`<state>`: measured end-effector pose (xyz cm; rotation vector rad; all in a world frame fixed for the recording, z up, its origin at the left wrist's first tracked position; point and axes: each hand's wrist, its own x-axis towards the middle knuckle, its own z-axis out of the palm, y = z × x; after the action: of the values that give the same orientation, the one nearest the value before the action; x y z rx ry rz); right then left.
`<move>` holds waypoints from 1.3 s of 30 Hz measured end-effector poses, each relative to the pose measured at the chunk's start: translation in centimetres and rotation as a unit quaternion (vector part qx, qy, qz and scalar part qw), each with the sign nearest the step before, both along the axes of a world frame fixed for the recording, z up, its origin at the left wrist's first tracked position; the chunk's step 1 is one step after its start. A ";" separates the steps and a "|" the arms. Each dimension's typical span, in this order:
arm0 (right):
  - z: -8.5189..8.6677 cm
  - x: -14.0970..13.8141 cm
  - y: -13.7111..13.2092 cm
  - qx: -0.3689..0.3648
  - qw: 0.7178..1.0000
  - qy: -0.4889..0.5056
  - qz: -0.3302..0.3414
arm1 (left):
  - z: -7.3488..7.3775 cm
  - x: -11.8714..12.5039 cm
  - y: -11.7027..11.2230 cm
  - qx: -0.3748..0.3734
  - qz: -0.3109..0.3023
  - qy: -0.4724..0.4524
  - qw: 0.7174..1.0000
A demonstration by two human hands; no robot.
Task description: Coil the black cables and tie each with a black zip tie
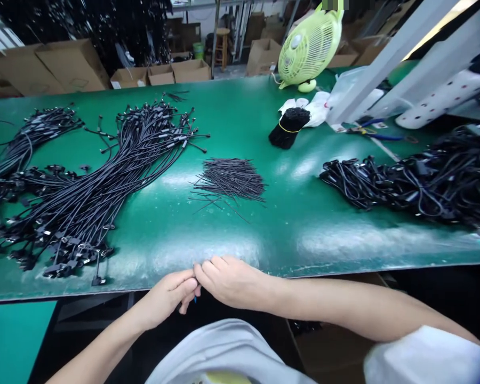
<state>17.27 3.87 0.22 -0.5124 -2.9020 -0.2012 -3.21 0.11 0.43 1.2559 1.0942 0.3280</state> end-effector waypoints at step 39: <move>1.3 -3.6 2.3 0.013 0.972 0.224 0.071 | -0.1 0.5 0.2 0.196 0.288 -0.007 0.937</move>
<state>13.65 6.20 1.48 -0.2948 -2.4764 -0.0872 -2.71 0.36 0.36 1.2471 1.4201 1.0403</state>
